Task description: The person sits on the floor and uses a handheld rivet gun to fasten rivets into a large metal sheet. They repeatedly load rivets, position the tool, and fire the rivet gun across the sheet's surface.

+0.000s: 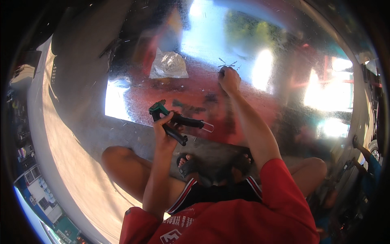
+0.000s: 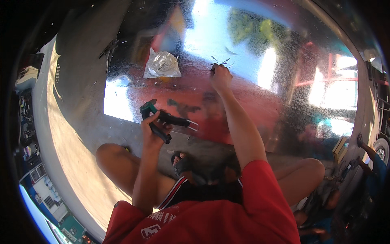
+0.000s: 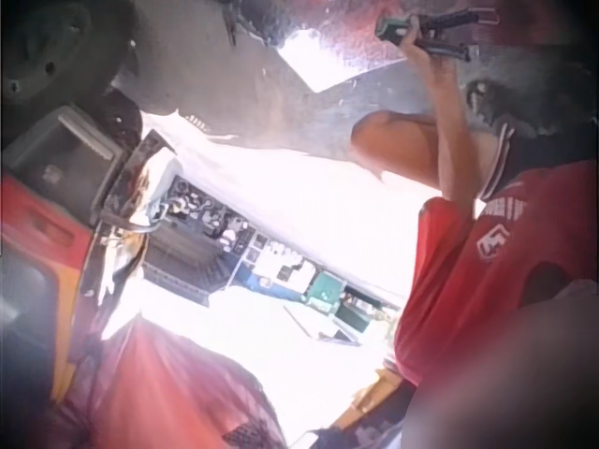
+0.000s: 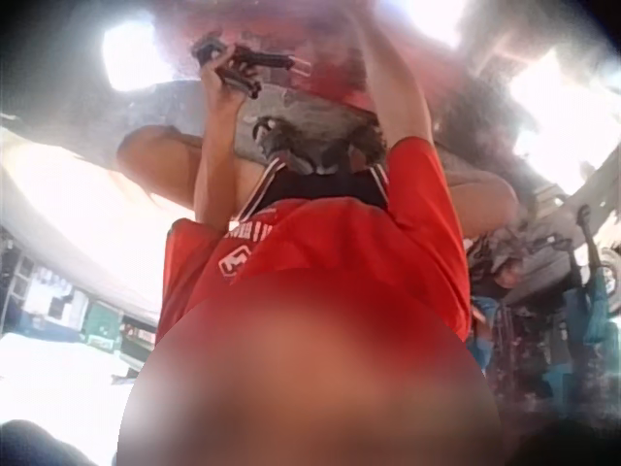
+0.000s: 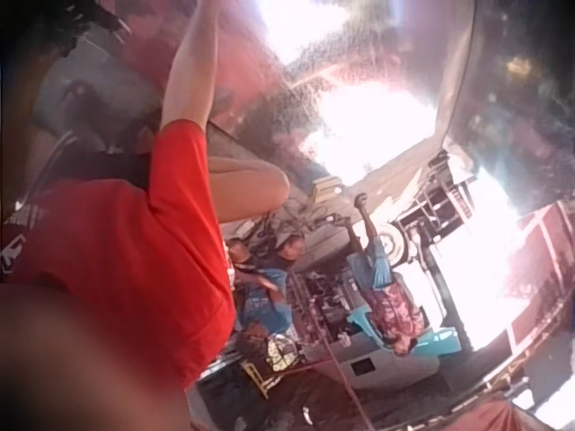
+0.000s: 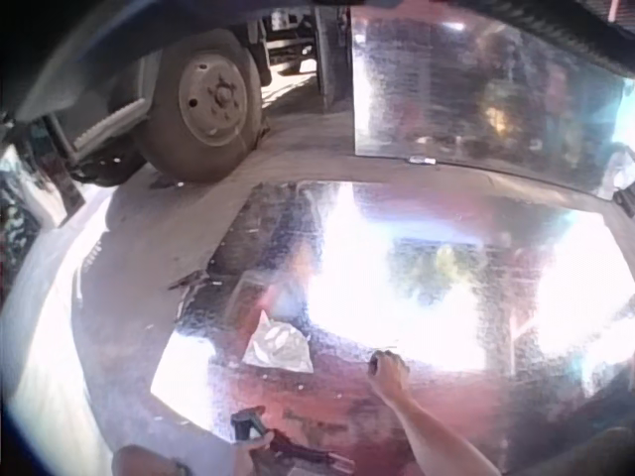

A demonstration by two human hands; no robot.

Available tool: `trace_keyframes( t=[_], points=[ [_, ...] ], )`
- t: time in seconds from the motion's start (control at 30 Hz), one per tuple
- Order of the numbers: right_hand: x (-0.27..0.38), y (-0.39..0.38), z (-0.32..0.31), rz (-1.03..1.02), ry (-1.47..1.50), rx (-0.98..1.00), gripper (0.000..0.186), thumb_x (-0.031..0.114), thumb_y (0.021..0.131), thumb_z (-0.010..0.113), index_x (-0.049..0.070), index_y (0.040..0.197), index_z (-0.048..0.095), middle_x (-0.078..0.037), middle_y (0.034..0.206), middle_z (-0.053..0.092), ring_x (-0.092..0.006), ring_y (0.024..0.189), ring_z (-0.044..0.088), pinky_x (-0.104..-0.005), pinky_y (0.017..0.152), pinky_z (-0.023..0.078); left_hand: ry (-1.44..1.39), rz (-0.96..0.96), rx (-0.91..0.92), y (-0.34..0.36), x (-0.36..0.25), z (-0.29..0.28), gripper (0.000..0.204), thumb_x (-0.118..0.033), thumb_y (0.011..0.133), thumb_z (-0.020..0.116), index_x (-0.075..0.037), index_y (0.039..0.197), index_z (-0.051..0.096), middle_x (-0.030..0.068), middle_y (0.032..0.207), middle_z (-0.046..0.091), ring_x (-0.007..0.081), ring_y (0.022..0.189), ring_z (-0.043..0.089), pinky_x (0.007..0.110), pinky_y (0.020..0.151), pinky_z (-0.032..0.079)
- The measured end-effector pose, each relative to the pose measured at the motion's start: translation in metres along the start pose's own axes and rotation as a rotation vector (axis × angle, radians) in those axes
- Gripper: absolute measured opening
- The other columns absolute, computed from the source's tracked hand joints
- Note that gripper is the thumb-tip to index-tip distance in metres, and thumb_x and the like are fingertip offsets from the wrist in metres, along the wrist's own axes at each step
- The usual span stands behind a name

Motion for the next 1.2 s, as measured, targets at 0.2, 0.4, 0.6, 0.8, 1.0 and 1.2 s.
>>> trace_keyframes(
  t=[0.2, 0.4, 0.6, 0.8, 1.0, 1.2],
  points=[
    [0.029, -0.022, -0.057, 0.071, 0.413, 0.155, 0.014, 0.013, 0.085, 0.071, 0.004, 0.094, 0.07, -0.012, 0.083, 0.072, -0.0223, 0.075, 0.069, -0.0346, 0.07, 0.054, -0.063, -0.057, 0.454, -0.013, 0.009, 0.064, 0.029, -0.022, 0.089, 0.063, -0.005, 0.111, 0.056, 0.0074, 0.104, 0.06, 0.0196, 0.092, 0.058, 0.034, 0.078, 0.041],
    [0.135, -0.06, -0.196, -0.295, 0.474, -0.028, 0.01, 0.004, 0.086, 0.071, 0.0, 0.094, 0.067, -0.01, 0.079, 0.07, -0.0172, 0.069, 0.067, -0.0307, 0.066, 0.053, -0.271, -0.186, 1.033, -0.055, 0.005, 0.123, 0.029, -0.028, 0.08, 0.069, -0.009, 0.093, 0.051, -0.0004, 0.081, 0.053, 0.0158, 0.071, 0.057, 0.031, 0.066, 0.036],
    [0.203, -0.08, -0.277, -0.595, 0.061, -0.17, 0.007, 0.008, 0.09, 0.066, 0.003, 0.094, 0.065, -0.012, 0.083, 0.068, -0.029, 0.068, 0.065, -0.0372, 0.062, 0.051, -0.131, -0.19, 1.368, -0.092, 0.0, 0.153, 0.034, -0.029, 0.071, 0.071, -0.01, 0.091, 0.052, -0.0028, 0.074, 0.053, 0.0169, 0.061, 0.059, 0.029, 0.064, 0.032],
    [0.22, -0.103, -0.296, -0.665, 0.006, -0.177, 0.006, 0.009, 0.089, 0.064, 0.005, 0.09, 0.061, -0.01, 0.075, 0.063, -0.0292, 0.069, 0.061, -0.0411, 0.063, 0.048, -0.116, -0.154, 1.327, -0.101, -0.005, 0.15, 0.035, -0.029, 0.068, 0.071, -0.008, 0.09, 0.052, -0.002, 0.072, 0.053, 0.0181, 0.059, 0.058, 0.029, 0.061, 0.032],
    [0.225, -0.111, -0.298, -0.687, -0.023, -0.19, 0.006, 0.01, 0.088, 0.064, 0.006, 0.09, 0.061, -0.008, 0.077, 0.063, -0.0267, 0.071, 0.061, -0.0388, 0.065, 0.048, -0.207, -0.234, 1.353, -0.104, 0.002, 0.154, 0.037, -0.025, 0.066, 0.071, -0.006, 0.089, 0.051, 0.0033, 0.071, 0.054, 0.0215, 0.06, 0.06, 0.029, 0.056, 0.039],
    [0.231, -0.112, -0.302, -0.799, -0.232, -0.107, 0.007, 0.006, 0.085, 0.062, 0.006, 0.092, 0.061, -0.007, 0.083, 0.064, -0.0247, 0.08, 0.062, -0.0373, 0.07, 0.051, -0.057, -0.208, 1.346, -0.104, 0.002, 0.148, 0.04, -0.022, 0.06, 0.073, -0.005, 0.088, 0.052, 0.0057, 0.073, 0.054, 0.0227, 0.067, 0.06, 0.031, 0.058, 0.044]
  ],
)
Point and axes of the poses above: each hand's wrist, its own y-axis towards the middle knuckle, its own z-axis out of the palm, x = y × z, the point moved 8 cm from there along y, towards the middle knuckle
